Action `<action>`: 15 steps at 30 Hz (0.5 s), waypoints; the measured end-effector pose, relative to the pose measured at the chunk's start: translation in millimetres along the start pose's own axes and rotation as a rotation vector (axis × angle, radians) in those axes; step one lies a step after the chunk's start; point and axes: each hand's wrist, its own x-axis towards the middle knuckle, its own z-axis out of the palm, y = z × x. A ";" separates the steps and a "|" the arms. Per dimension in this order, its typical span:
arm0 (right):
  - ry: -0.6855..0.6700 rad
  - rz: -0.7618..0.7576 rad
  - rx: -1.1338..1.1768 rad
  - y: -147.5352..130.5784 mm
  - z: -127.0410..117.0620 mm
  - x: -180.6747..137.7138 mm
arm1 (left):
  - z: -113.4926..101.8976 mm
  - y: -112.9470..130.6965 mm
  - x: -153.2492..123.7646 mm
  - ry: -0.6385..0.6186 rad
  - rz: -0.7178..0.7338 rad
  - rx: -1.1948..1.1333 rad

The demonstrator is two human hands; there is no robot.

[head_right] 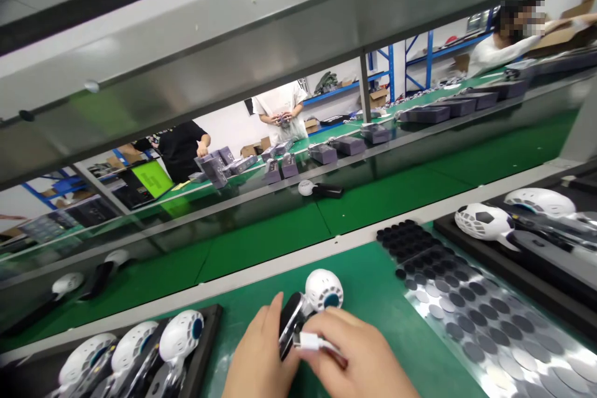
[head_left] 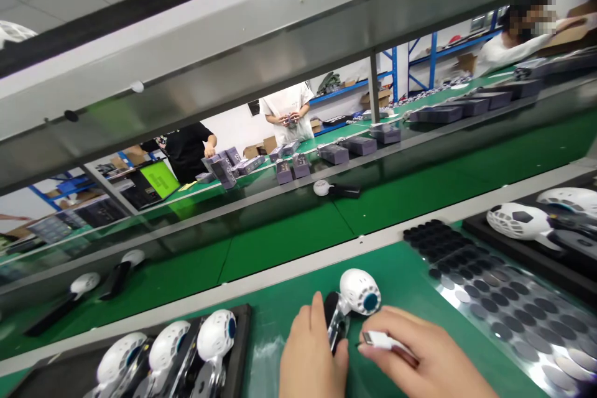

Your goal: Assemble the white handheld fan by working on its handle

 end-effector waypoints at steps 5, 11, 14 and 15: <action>-0.031 0.135 0.245 10.4 3.9 9.0 | -14.9 -7.0 5.5 -0.197 -0.096 -0.220; 0.003 0.161 0.381 13.1 2.0 13.6 | -4.9 -13.3 5.2 -0.387 -0.069 -0.539; 0.056 0.179 0.454 4.8 -7.1 14.3 | 7.6 -14.3 5.4 -0.547 -0.051 -0.724; 0.066 0.195 0.490 2.6 -10.4 14.6 | 12.6 -14.6 5.0 -0.592 -0.045 -0.805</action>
